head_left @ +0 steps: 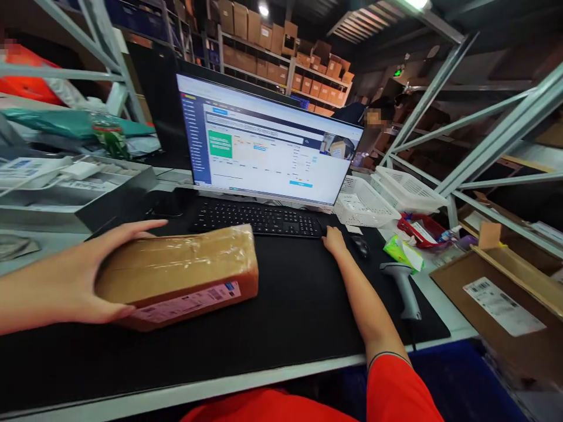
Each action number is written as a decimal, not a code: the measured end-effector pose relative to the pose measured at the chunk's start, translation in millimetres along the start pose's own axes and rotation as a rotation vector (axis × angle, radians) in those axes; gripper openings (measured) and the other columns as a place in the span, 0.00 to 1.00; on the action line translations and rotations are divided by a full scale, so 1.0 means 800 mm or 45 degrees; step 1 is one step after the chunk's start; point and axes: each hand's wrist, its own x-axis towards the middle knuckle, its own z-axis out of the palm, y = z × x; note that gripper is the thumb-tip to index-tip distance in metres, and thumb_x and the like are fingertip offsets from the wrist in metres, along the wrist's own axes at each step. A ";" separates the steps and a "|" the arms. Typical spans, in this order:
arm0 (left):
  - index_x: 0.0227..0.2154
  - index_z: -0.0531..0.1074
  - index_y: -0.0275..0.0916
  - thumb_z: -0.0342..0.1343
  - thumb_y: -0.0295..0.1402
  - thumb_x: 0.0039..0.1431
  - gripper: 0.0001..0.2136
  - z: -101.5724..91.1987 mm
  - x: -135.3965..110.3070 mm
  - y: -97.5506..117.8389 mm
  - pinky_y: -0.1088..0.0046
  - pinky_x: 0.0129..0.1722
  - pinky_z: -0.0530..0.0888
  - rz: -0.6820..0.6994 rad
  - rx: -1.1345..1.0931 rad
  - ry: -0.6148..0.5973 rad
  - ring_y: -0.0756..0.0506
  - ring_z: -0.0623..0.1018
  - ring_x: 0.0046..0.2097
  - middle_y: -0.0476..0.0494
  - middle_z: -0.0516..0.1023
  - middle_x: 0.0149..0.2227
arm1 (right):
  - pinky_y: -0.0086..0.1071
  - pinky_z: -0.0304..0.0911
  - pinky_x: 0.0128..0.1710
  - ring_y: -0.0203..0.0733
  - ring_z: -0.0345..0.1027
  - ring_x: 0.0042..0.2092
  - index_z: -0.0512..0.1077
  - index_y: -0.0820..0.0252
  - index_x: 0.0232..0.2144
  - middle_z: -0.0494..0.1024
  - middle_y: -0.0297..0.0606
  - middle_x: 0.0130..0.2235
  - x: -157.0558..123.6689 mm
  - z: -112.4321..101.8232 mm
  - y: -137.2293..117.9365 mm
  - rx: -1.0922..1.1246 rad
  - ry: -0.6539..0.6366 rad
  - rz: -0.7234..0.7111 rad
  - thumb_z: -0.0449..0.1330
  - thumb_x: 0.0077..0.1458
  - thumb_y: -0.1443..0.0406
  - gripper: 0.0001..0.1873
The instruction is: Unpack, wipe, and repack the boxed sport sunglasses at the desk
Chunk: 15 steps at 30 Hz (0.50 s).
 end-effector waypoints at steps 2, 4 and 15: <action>0.75 0.50 0.43 0.62 0.55 0.49 0.52 -0.008 0.011 0.003 0.66 0.59 0.76 0.147 0.024 -0.181 0.47 0.79 0.57 0.56 0.73 0.64 | 0.56 0.71 0.63 0.54 0.73 0.63 0.74 0.61 0.61 0.76 0.48 0.63 0.003 0.000 0.002 0.037 -0.009 -0.003 0.66 0.70 0.61 0.21; 0.75 0.48 0.37 0.60 0.47 0.52 0.50 -0.010 0.023 0.000 0.64 0.60 0.76 0.290 0.034 -0.235 0.45 0.78 0.60 0.50 0.71 0.67 | 0.53 0.74 0.60 0.52 0.76 0.59 0.75 0.61 0.59 0.78 0.47 0.60 0.003 -0.004 0.006 0.085 -0.032 -0.002 0.66 0.70 0.59 0.20; 0.56 0.76 0.39 0.59 0.34 0.72 0.13 0.106 -0.047 0.053 0.59 0.58 0.79 0.699 0.416 0.764 0.39 0.81 0.54 0.37 0.81 0.53 | 0.33 0.77 0.34 0.41 0.79 0.34 0.76 0.68 0.55 0.81 0.43 0.39 -0.052 -0.082 -0.015 0.604 0.039 -0.001 0.61 0.64 0.61 0.21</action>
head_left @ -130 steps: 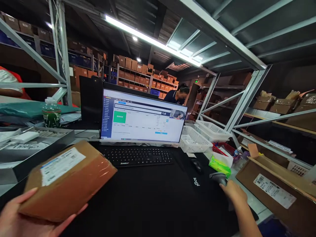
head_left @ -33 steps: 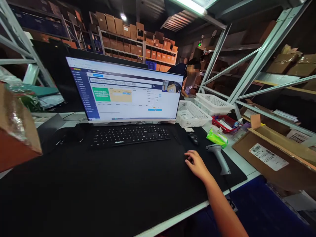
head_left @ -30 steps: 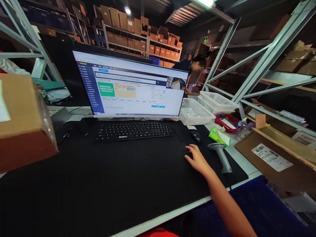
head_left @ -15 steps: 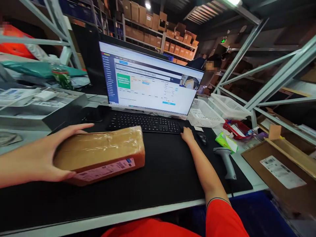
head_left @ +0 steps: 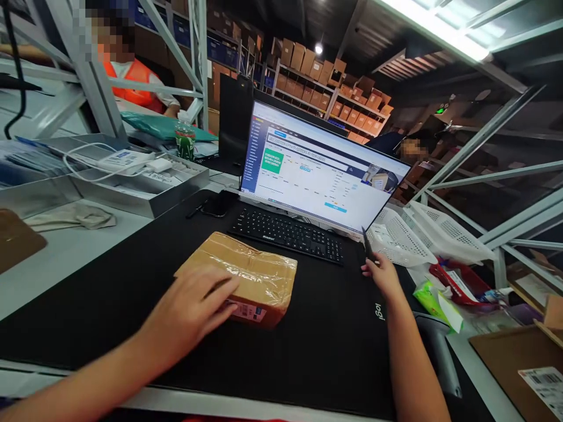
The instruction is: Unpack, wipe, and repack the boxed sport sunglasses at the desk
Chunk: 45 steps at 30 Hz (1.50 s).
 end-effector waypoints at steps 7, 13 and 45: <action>0.55 0.74 0.33 0.68 0.22 0.62 0.20 0.009 -0.016 0.045 0.56 0.63 0.77 -0.234 -0.094 0.263 0.39 0.81 0.54 0.36 0.81 0.50 | 0.32 0.72 0.28 0.36 0.76 0.28 0.72 0.55 0.68 0.86 0.43 0.49 -0.091 0.041 -0.169 0.121 -0.645 -0.707 0.60 0.68 0.56 0.29; 0.52 0.77 0.34 0.73 0.24 0.57 0.20 0.013 -0.019 0.044 0.58 0.58 0.79 -0.228 -0.014 0.372 0.41 0.80 0.49 0.39 0.76 0.45 | 0.46 0.71 0.60 0.57 0.78 0.61 0.75 0.55 0.68 0.82 0.45 0.63 -0.124 0.113 -0.316 -0.631 -0.915 -1.276 0.59 0.71 0.68 0.25; 0.44 0.78 0.41 0.43 0.54 0.76 0.25 0.010 0.063 -0.024 0.61 0.37 0.71 0.072 -0.078 -0.156 0.37 0.81 0.41 0.38 0.84 0.42 | 0.39 0.74 0.42 0.50 0.84 0.43 0.85 0.48 0.54 0.89 0.37 0.47 -0.108 -0.072 -0.224 -0.977 -0.694 -0.987 0.64 0.61 0.71 0.22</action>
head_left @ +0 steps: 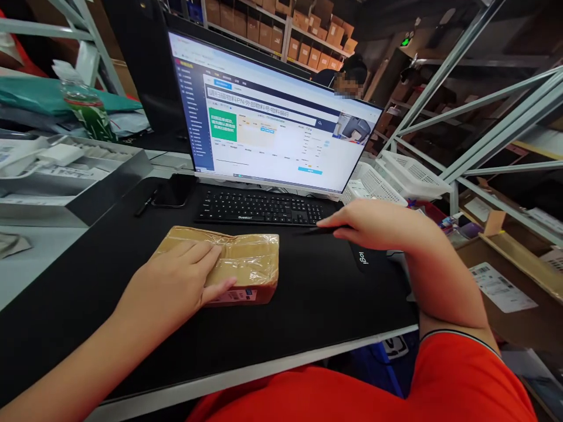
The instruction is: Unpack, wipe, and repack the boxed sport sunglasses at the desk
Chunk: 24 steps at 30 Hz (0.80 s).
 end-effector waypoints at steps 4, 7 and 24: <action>0.37 0.77 0.43 0.44 0.56 0.74 0.25 0.003 0.002 -0.001 0.61 0.34 0.68 -0.062 -0.045 -0.083 0.38 0.81 0.37 0.40 0.84 0.39 | 0.45 0.69 0.63 0.52 0.78 0.60 0.79 0.59 0.62 0.83 0.44 0.60 0.042 0.069 0.000 0.530 0.388 0.006 0.62 0.69 0.64 0.21; 0.35 0.76 0.44 0.48 0.60 0.69 0.25 0.008 0.009 -0.007 0.59 0.37 0.69 -0.085 -0.114 -0.175 0.36 0.80 0.38 0.40 0.84 0.39 | 0.40 0.73 0.53 0.46 0.79 0.48 0.75 0.62 0.64 0.85 0.44 0.51 0.088 0.131 -0.021 0.915 0.489 0.025 0.68 0.66 0.57 0.28; 0.30 0.71 0.39 0.51 0.36 0.68 0.11 -0.013 -0.001 -0.001 0.68 0.28 0.60 0.203 0.017 0.500 0.44 0.70 0.28 0.44 0.74 0.23 | 0.30 0.64 0.37 0.33 0.68 0.35 0.61 0.56 0.71 0.79 0.34 0.48 0.121 0.199 -0.060 1.519 0.338 -0.015 0.70 0.61 0.49 0.43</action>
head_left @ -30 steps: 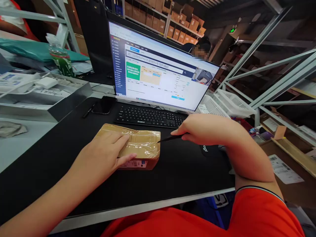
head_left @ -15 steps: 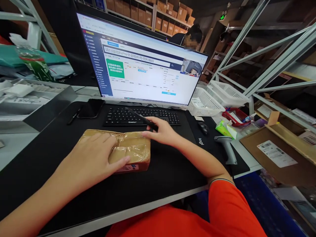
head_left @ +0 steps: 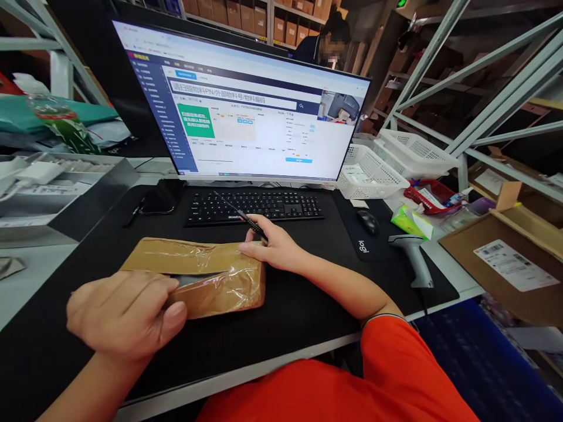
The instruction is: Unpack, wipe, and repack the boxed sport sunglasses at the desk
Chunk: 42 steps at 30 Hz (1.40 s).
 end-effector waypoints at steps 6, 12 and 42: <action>0.29 0.73 0.40 0.52 0.34 0.60 0.07 -0.007 -0.011 -0.001 0.70 0.27 0.62 0.160 0.053 0.118 0.45 0.73 0.25 0.46 0.75 0.21 | 0.30 0.67 0.41 0.37 0.73 0.40 0.58 0.56 0.73 0.80 0.37 0.51 -0.011 0.006 -0.008 -0.034 -0.032 -0.054 0.70 0.61 0.49 0.46; 0.30 0.72 0.39 0.52 0.31 0.62 0.07 -0.012 -0.009 0.011 0.70 0.27 0.65 0.068 0.086 0.075 0.43 0.75 0.26 0.45 0.75 0.21 | 0.36 0.69 0.55 0.44 0.78 0.50 0.76 0.62 0.62 0.84 0.42 0.50 -0.020 -0.028 -0.032 -0.379 0.186 -0.255 0.56 0.74 0.59 0.21; 0.28 0.73 0.37 0.56 0.28 0.57 0.03 -0.009 -0.003 0.015 0.69 0.27 0.60 0.004 0.071 0.090 0.44 0.71 0.27 0.44 0.74 0.21 | 0.33 0.53 0.26 0.42 0.76 0.30 0.77 0.58 0.63 0.82 0.38 0.33 -0.092 -0.059 -0.188 -1.795 -0.487 -0.363 0.59 0.72 0.69 0.20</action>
